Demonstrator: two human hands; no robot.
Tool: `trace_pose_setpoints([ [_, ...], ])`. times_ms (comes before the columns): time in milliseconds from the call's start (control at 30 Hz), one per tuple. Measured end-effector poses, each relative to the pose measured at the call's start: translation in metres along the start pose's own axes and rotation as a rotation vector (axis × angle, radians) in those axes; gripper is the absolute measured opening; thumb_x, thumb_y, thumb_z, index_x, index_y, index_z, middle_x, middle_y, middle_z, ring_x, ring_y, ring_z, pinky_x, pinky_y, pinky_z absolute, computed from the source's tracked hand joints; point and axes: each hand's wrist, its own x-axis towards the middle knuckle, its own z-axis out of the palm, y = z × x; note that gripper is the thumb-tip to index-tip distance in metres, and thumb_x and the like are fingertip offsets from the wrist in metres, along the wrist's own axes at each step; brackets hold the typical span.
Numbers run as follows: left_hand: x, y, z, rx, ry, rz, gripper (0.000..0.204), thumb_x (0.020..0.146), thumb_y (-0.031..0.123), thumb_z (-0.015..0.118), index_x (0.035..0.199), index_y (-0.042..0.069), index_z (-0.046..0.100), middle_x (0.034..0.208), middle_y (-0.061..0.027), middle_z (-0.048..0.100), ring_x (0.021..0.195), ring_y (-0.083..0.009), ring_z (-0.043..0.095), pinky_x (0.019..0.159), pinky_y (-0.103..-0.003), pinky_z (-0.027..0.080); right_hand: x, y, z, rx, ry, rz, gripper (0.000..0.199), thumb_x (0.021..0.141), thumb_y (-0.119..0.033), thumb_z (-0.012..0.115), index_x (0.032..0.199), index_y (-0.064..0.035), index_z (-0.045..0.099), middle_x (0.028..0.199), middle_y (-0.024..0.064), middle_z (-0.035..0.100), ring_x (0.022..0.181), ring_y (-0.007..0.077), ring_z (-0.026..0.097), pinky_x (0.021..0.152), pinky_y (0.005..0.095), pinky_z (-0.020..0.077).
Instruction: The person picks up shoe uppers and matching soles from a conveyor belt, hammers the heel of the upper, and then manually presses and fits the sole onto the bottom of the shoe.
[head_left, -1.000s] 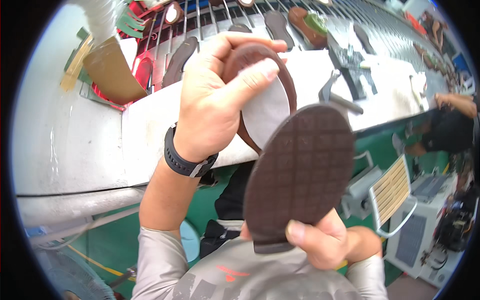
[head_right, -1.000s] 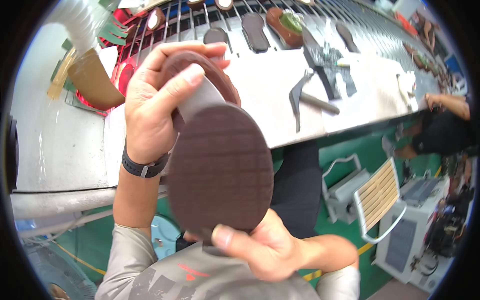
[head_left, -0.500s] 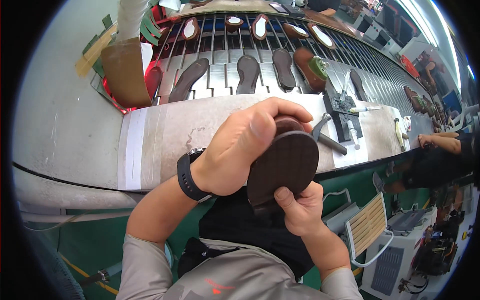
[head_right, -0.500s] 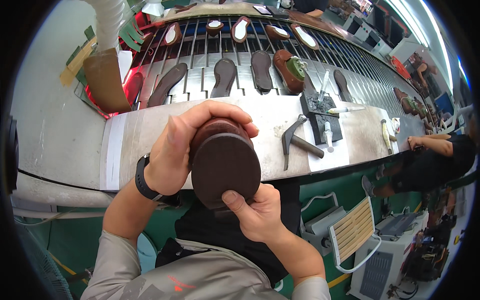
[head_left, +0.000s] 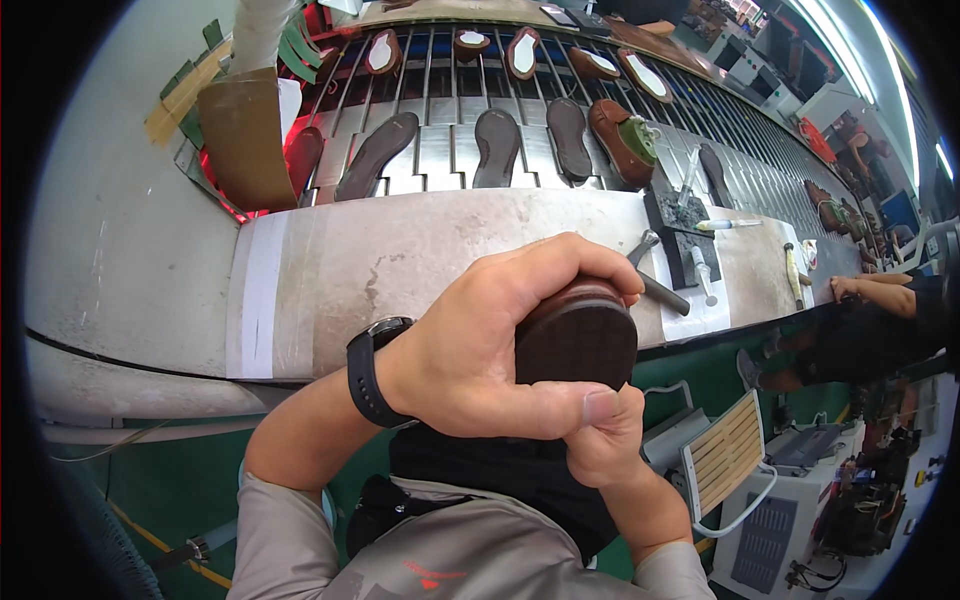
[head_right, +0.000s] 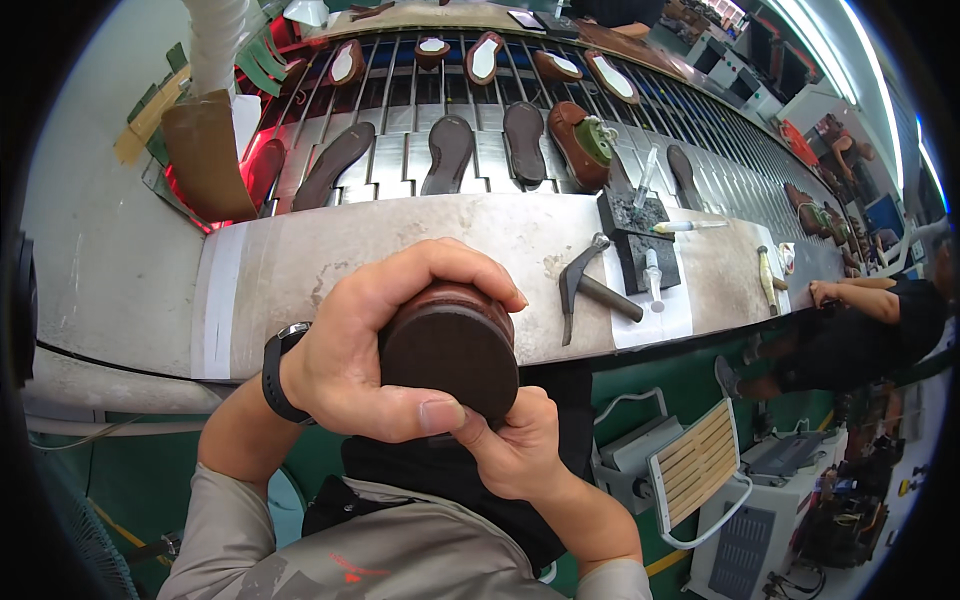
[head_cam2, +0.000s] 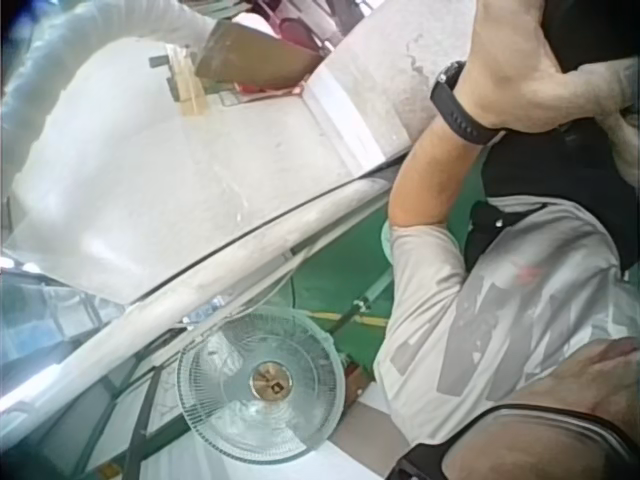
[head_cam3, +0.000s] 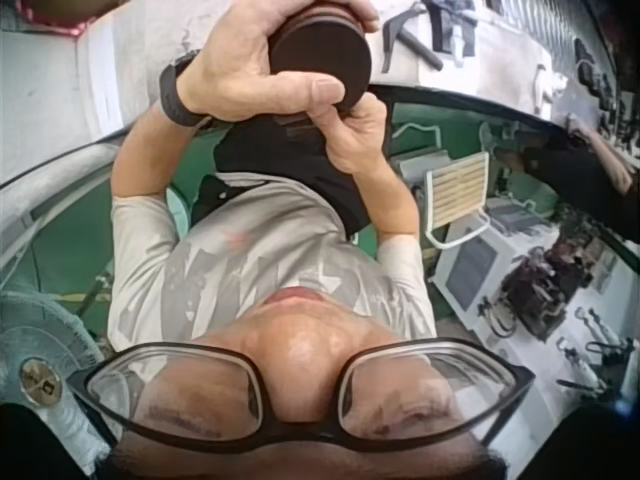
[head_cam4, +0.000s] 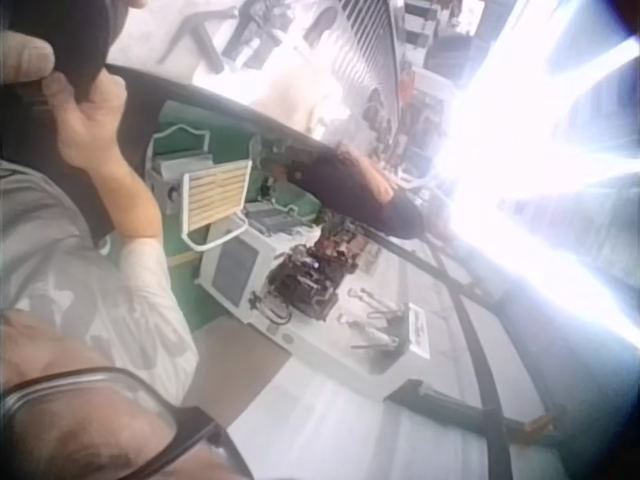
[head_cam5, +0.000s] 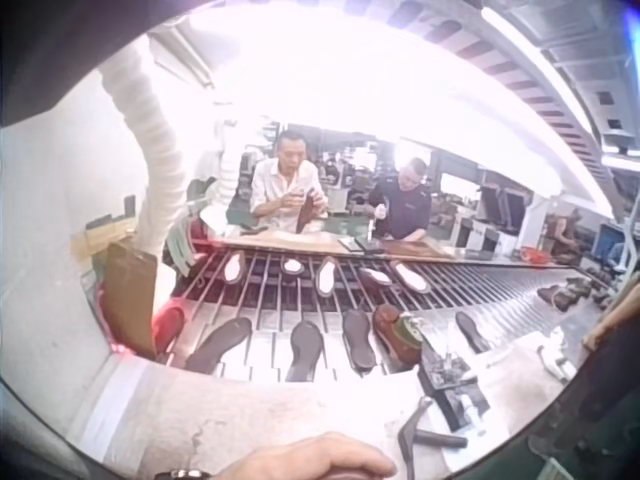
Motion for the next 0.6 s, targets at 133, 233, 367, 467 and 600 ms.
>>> trace_pose_setpoints([
  [133,0.0,0.0009,0.0012,0.008,0.001,0.004,0.072,0.076,0.032,0.083,0.134,-0.003,0.058,0.123,-0.0137,0.065,0.108,-0.0203,0.067,0.095,-0.034,0.053,-0.0004,0.001,0.0022,0.044,0.021,0.0,0.017,0.102,-0.012,0.072,0.112,0.0011,0.077,0.092,0.0058,0.079,0.079,0.0078,0.067,0.068,0.025,0.0528],
  [233,0.0,0.0,0.0017,0.01,0.0,0.004,0.071,0.077,0.033,0.083,0.134,-0.003,0.058,0.122,-0.0136,0.065,0.107,-0.0202,0.067,0.095,-0.033,0.054,-0.0023,0.0021,0.0008,0.039,0.016,0.016,0.017,0.101,-0.012,0.072,0.112,0.001,0.077,0.092,0.0054,0.078,0.078,0.0077,0.067,0.068,0.0249,0.0525],
  [367,0.0,0.0029,0.0018,-0.012,-0.009,-0.021,0.069,0.08,0.033,0.081,0.134,-0.003,0.058,0.12,-0.0134,0.066,0.106,-0.02,0.067,0.094,-0.033,0.054,-0.0033,0.0007,0.001,0.025,0.02,0.03,0.017,0.101,-0.011,0.072,0.112,0.001,0.077,0.09,0.0047,0.078,0.077,0.0071,0.066,0.067,0.0246,0.0519],
  [467,-0.0001,0.0024,0.0019,-0.001,-0.009,-0.005,0.067,0.082,0.033,0.08,0.134,-0.003,0.058,0.117,-0.0131,0.066,0.105,-0.0198,0.067,0.093,-0.033,0.054,-0.004,0.0014,0.0004,0.005,0.015,0.038,0.017,0.101,-0.011,0.072,0.113,0.0011,0.077,0.088,0.0041,0.077,0.076,0.0065,0.065,0.066,0.0242,0.0513],
  [600,-0.0011,0.0034,0.0011,0.002,0.001,-0.01,0.059,0.087,0.032,0.075,0.133,-0.003,0.059,0.116,-0.0126,0.067,0.104,-0.0193,0.067,0.093,-0.033,0.054,-0.003,-0.003,0.0012,-0.006,0.01,0.036,0.018,0.102,-0.012,0.071,0.112,0.0025,0.074,0.093,0.0047,0.076,0.082,0.0087,0.066,0.073,0.026,0.0528],
])
